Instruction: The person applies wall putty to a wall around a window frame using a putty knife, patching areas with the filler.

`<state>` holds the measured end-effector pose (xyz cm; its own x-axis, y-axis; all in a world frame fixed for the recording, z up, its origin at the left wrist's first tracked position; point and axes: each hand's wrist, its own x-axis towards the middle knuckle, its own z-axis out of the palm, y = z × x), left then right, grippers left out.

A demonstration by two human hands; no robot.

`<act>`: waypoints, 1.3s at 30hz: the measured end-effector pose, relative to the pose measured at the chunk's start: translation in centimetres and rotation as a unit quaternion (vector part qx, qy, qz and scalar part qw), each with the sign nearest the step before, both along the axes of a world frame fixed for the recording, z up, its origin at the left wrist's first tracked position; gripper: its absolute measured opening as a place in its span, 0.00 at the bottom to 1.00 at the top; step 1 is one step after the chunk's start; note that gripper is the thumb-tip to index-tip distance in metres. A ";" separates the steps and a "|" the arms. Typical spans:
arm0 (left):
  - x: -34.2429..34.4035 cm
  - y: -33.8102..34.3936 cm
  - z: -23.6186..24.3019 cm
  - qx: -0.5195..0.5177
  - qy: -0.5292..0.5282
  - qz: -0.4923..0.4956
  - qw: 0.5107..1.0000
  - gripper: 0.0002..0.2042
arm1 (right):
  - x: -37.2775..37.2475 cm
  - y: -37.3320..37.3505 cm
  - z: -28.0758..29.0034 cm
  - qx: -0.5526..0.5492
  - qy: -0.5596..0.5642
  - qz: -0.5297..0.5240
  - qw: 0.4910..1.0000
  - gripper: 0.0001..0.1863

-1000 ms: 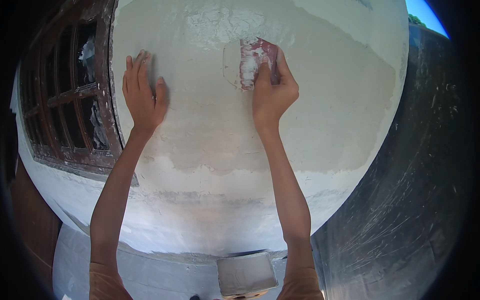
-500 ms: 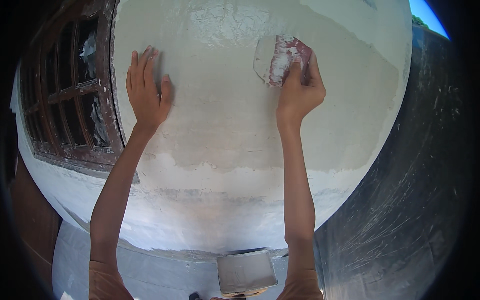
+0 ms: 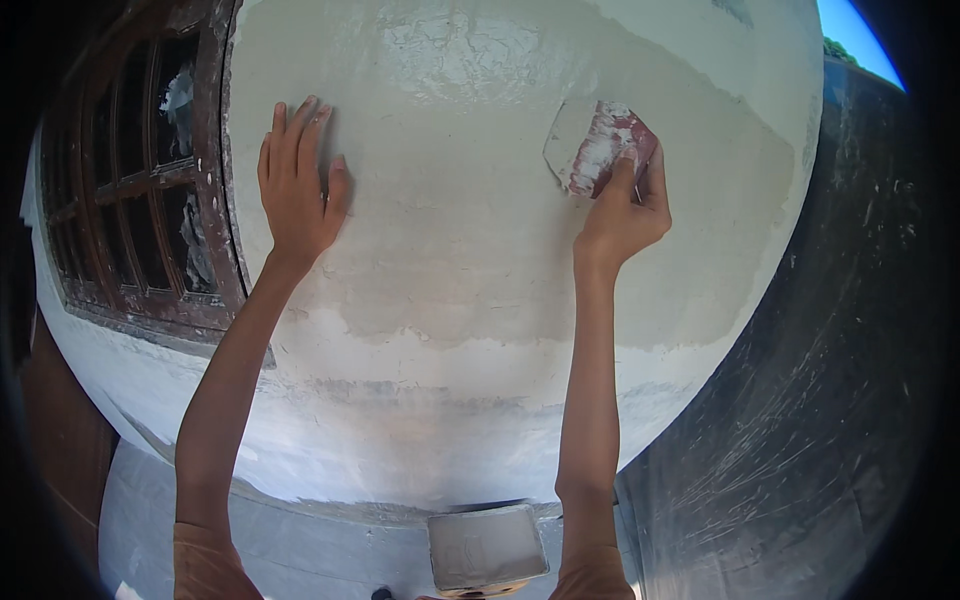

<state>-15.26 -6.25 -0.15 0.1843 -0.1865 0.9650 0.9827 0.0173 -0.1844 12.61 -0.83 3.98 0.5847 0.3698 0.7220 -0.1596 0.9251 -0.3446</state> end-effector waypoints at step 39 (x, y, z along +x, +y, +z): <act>-1.1 -0.6 0.0 0.000 0.012 -0.015 1.000 0.23 | -7.7 -1.7 0.5 0.078 -0.149 0.075 0.983 0.21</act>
